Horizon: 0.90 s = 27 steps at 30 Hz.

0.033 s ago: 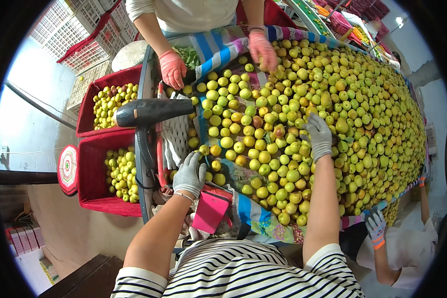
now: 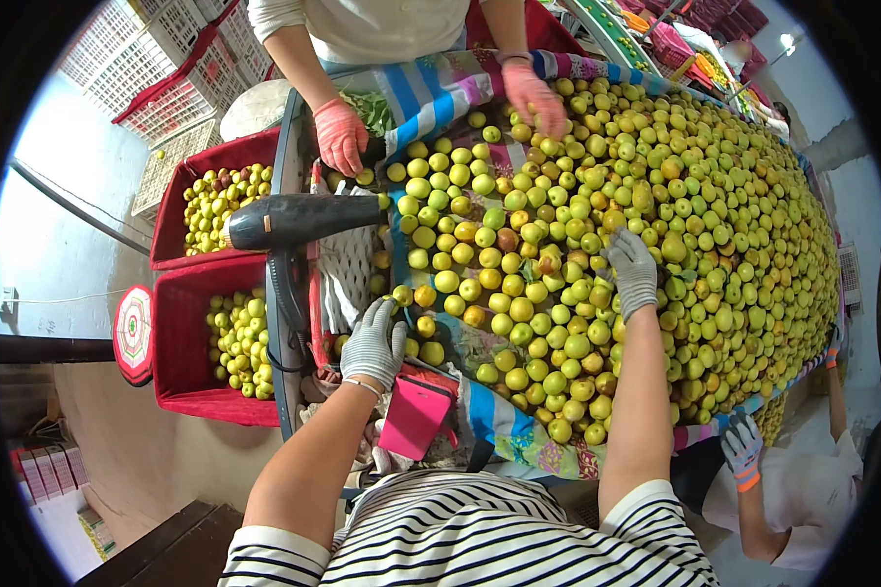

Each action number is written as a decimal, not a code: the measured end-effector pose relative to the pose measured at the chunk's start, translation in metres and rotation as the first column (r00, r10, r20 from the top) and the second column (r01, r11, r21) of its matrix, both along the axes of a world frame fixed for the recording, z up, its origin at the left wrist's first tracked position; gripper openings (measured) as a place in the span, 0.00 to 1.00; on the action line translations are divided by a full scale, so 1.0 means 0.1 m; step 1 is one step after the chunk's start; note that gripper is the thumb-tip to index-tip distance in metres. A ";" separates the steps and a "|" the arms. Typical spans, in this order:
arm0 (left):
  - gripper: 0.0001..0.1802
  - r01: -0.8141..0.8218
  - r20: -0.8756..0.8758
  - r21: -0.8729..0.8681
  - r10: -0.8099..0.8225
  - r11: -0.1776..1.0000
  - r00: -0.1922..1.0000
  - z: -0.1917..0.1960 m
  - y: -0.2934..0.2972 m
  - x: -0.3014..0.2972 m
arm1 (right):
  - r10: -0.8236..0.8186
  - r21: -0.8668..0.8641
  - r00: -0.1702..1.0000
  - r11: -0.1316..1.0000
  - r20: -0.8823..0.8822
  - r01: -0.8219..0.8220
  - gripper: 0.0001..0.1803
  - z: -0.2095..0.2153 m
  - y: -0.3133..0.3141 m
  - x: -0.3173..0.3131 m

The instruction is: The person picks green plums from a large pile on a table and places them into red bins. They wear gloves and handle the fruit one by one, occasionally moving aside leaves or debris. The task continues throughout the clip with consistent hand movements.

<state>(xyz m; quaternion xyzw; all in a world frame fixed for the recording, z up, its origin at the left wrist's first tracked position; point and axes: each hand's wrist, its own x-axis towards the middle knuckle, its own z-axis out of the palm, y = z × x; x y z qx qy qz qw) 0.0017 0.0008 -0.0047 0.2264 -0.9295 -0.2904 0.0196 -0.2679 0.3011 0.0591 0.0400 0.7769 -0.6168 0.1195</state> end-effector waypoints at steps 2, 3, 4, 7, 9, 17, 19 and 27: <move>0.26 -0.002 0.005 0.000 0.002 1.000 1.000 0.00 0.00 0.00 | 0.018 0.126 0.997 0.992 0.070 -0.027 0.28 -0.10 0.08 0.02; 0.26 -0.006 0.010 -0.005 0.006 1.000 1.000 -0.01 0.00 0.00 | 0.054 0.155 0.996 0.986 0.069 -0.064 0.29 -0.13 0.07 0.04; 0.26 -0.010 0.015 -0.010 0.010 1.000 1.000 -0.01 -0.01 0.00 | 0.089 0.185 0.994 0.978 0.068 -0.100 0.30 -0.17 0.04 0.06; 0.26 -0.013 0.019 -0.015 0.013 1.000 1.000 0.02 -0.02 0.01 | 0.091 0.161 0.993 0.982 0.069 -0.101 0.32 -0.28 -0.19 0.17; 0.26 -0.002 0.017 -0.007 0.002 1.000 1.000 0.04 0.01 -0.04 | 0.218 0.130 0.972 0.970 -0.094 -0.205 0.33 -0.54 -0.20 0.16; 0.26 -0.002 0.008 -0.006 0.002 1.000 1.000 0.00 0.02 -0.02 | 0.206 -0.050 0.962 0.979 0.181 -0.200 0.32 -0.44 -0.47 0.19; 0.25 -0.017 0.009 -0.001 0.017 1.000 1.000 0.02 0.04 -0.02 | 0.195 0.015 0.981 0.981 0.017 -0.195 0.28 -0.52 -0.44 0.20; 0.25 -0.060 -0.031 0.037 0.061 0.998 0.998 0.03 0.01 0.04 | 0.404 -0.332 0.888 0.887 0.218 -0.322 0.11 -0.21 -0.96 0.84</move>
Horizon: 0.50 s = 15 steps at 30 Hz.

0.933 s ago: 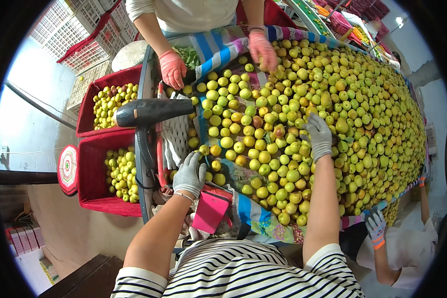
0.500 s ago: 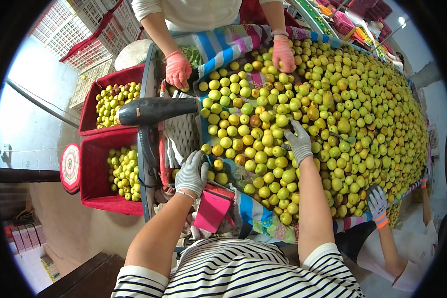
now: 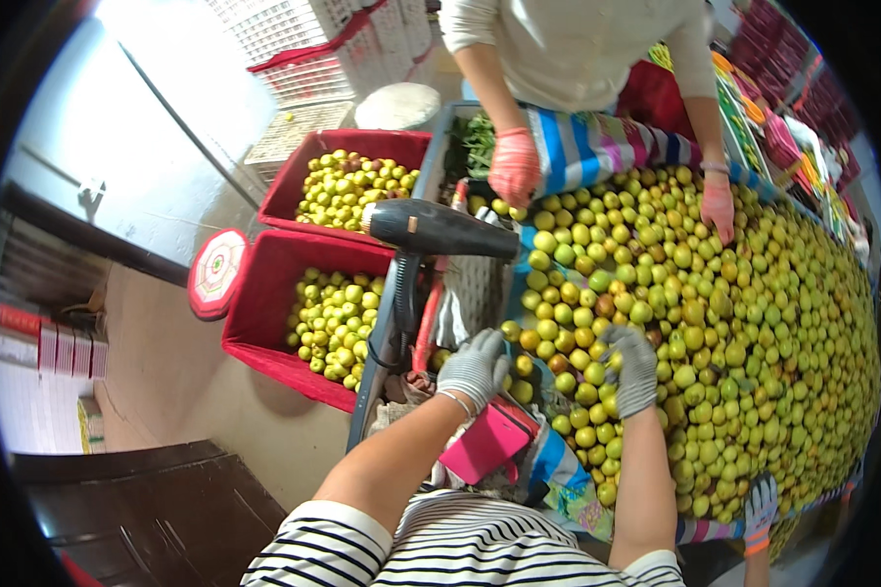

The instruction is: The person picks green plums from a large pile on a table and places them into red bins. They wear gloves and handle the fruit one by one, occasionally moving aside leaves or debris. The task continues throughout the clip with consistent hand movements.

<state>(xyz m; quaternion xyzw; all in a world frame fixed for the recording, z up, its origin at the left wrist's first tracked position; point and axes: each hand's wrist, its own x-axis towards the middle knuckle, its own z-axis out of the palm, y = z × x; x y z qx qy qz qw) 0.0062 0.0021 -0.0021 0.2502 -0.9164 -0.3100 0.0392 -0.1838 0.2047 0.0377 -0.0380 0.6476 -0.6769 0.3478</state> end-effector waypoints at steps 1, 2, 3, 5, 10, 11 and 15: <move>0.26 0.012 0.020 0.009 -0.012 1.000 1.000 0.06 0.02 -0.03 | 0.153 -0.102 0.984 0.984 0.092 -0.143 0.14 -0.30 -0.04 0.05; 0.27 0.022 0.042 0.018 -0.023 1.000 0.999 0.09 0.03 -0.04 | 0.312 -0.213 0.935 0.938 0.168 -0.274 0.18 -0.56 -0.12 0.06; 0.27 0.029 0.041 -0.005 -0.029 1.000 0.999 0.02 0.00 -0.01 | 0.426 -0.126 0.901 0.901 0.081 -0.415 0.20 -0.42 -0.35 0.15; 0.27 0.016 0.059 -0.005 -0.015 1.000 0.998 0.00 -0.02 0.01 | 0.512 -0.181 0.858 0.848 0.036 -0.498 0.23 0.01 -0.96 0.44; 0.26 0.027 0.058 0.019 -0.028 0.999 0.998 0.09 0.02 -0.04 | 0.454 -0.596 0.883 0.744 0.120 -0.302 0.35 1.08 -2.03 0.51; 0.26 0.038 0.068 0.015 -0.039 0.999 0.997 0.07 0.01 -0.06 | 0.435 -0.460 0.888 0.765 -0.148 -0.452 0.44 0.95 -2.10 0.47; 0.25 0.070 0.210 0.042 -0.077 0.997 0.975 0.12 -0.03 -0.12 | 0.395 0.037 0.615 0.859 -0.682 -0.511 0.36 0.28 -1.58 0.52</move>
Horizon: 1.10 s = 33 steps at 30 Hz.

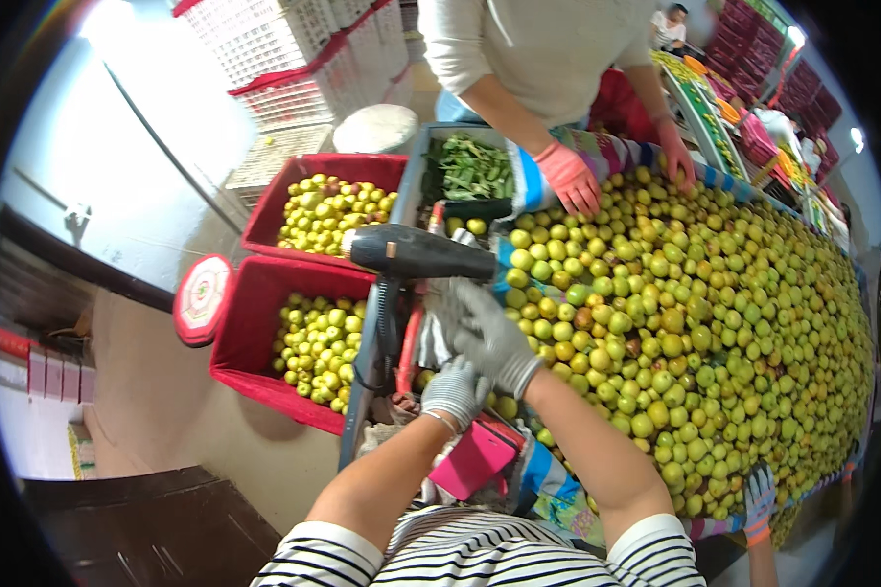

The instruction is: The person picks green plums from a large pile on a table and places them into red bins. They wear gloves and handle the fruit one by one, occasionally moving aside leaves or debris. The task continues throughout the clip with consistent hand movements.

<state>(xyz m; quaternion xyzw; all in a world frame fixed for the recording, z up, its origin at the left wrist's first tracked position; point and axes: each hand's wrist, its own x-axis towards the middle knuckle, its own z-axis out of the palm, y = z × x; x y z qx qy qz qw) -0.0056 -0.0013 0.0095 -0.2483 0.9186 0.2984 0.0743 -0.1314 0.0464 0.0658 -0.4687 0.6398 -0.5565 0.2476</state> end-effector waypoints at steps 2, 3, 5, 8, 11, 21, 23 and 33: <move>0.26 -0.030 -0.143 0.012 0.031 0.999 0.989 -0.11 0.03 0.04 | 0.040 0.231 0.893 0.970 -0.447 0.072 0.36 -0.29 0.53 0.07; 0.27 -0.064 -0.235 -0.049 0.051 0.997 0.971 -0.14 0.02 0.08 | 0.122 0.301 0.753 0.948 -0.647 0.105 0.36 -0.35 0.77 0.09; 0.28 -0.057 -0.245 -0.026 0.049 0.998 0.968 -0.17 0.02 0.10 | 0.351 0.495 0.586 0.863 -0.730 0.100 0.36 -0.34 1.25 0.06; 0.28 -0.050 -0.197 -0.046 0.040 0.998 0.980 -0.14 0.03 0.10 | 0.452 0.609 0.532 0.777 -0.716 0.159 0.38 -0.30 1.78 0.12; 0.25 -0.041 -0.192 -0.043 0.032 0.998 0.981 -0.10 0.04 0.07 | 0.527 0.646 0.461 0.750 -0.714 0.142 0.30 -0.50 2.08 0.27; 0.28 -0.021 -0.189 -0.060 0.009 0.998 0.982 -0.11 0.01 0.08 | 0.480 0.607 0.440 0.766 -0.759 0.212 0.35 -0.67 1.20 -0.01; 0.28 -0.015 -0.193 -0.062 0.003 0.998 0.981 -0.11 0.02 0.06 | 0.456 0.619 0.485 0.743 -0.746 0.255 0.34 -0.78 1.03 -0.19; 0.28 -0.028 -0.184 -0.036 0.021 0.999 0.983 -0.06 0.02 0.07 | 0.283 0.561 0.497 0.565 -0.820 0.605 0.36 -0.40 0.98 -1.40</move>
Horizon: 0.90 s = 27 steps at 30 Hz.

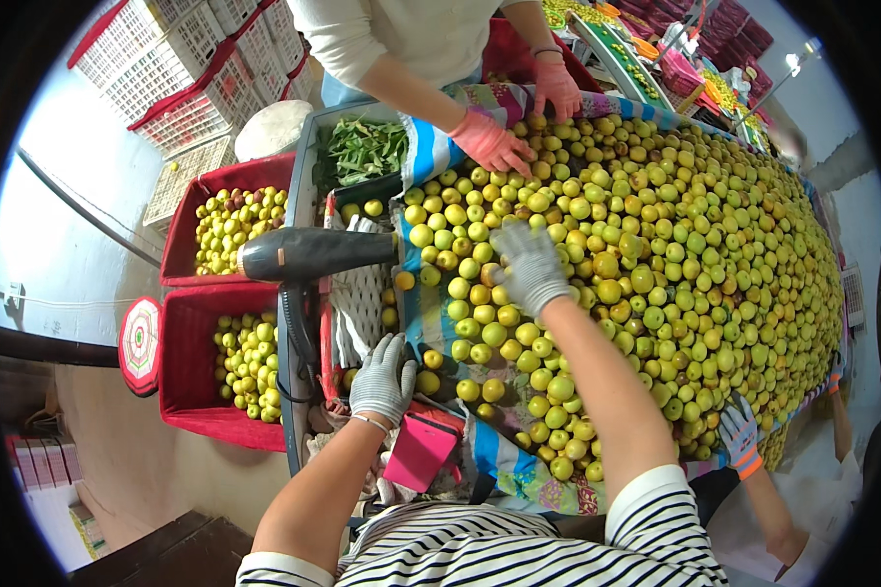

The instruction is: The person picks green plums from a large pile on a table and places them into red bins. They wear gloves and handle the fruit one by one, occasionally moving aside leaves or debris. The task continues throughout the clip with consistent hand movements.

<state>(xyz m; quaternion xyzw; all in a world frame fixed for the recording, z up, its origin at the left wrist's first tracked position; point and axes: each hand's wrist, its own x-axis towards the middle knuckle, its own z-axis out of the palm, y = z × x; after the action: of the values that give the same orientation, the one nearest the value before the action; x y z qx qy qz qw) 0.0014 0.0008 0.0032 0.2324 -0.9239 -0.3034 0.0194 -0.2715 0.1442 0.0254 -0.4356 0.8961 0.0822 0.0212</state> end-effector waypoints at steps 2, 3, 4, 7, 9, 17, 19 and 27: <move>0.28 -0.005 0.016 -0.011 0.005 1.000 1.000 0.01 -0.02 0.02 | -0.099 0.031 0.993 0.994 -0.065 0.101 0.34 0.08 0.22 -0.28; 0.28 0.001 0.014 -0.005 -0.001 1.000 1.000 0.01 -0.01 0.01 | -0.196 -0.024 0.979 0.981 -0.062 0.195 0.34 0.05 0.44 -0.40; 0.28 0.010 0.010 0.001 -0.010 1.000 1.000 0.01 0.01 -0.02 | -0.294 -0.079 0.954 0.954 -0.056 0.289 0.34 0.04 0.64 -0.50; 0.28 0.002 0.009 -0.006 -0.002 1.000 1.000 -0.01 -0.01 -0.01 | -0.284 0.025 0.954 0.957 -0.100 0.288 0.36 0.00 0.69 -0.51; 0.28 0.001 0.010 -0.012 -0.001 1.000 1.000 -0.01 0.00 -0.01 | -0.321 0.037 0.943 0.945 -0.087 0.325 0.37 0.00 0.54 -0.43; 0.28 -0.003 0.021 -0.009 0.003 1.000 1.000 0.02 0.01 -0.02 | -0.370 0.092 0.918 0.918 -0.145 0.385 0.42 -0.25 0.09 -0.21; 0.28 0.003 0.019 -0.007 -0.003 1.000 1.000 0.01 0.02 -0.03 | -0.346 0.032 0.927 0.935 -0.146 0.354 0.41 -0.39 0.06 -0.15; 0.27 0.000 0.007 -0.051 0.000 0.999 1.000 -0.03 0.02 -0.02 | -0.240 -0.064 0.971 0.969 -0.013 0.239 0.40 -0.46 -0.28 0.35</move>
<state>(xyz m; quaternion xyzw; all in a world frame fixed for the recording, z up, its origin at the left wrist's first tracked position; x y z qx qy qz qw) -0.0003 0.0024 0.0003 0.2329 -0.9313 -0.2791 0.0222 -0.2368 0.1159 -0.0205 -0.3240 0.9444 0.0556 0.0079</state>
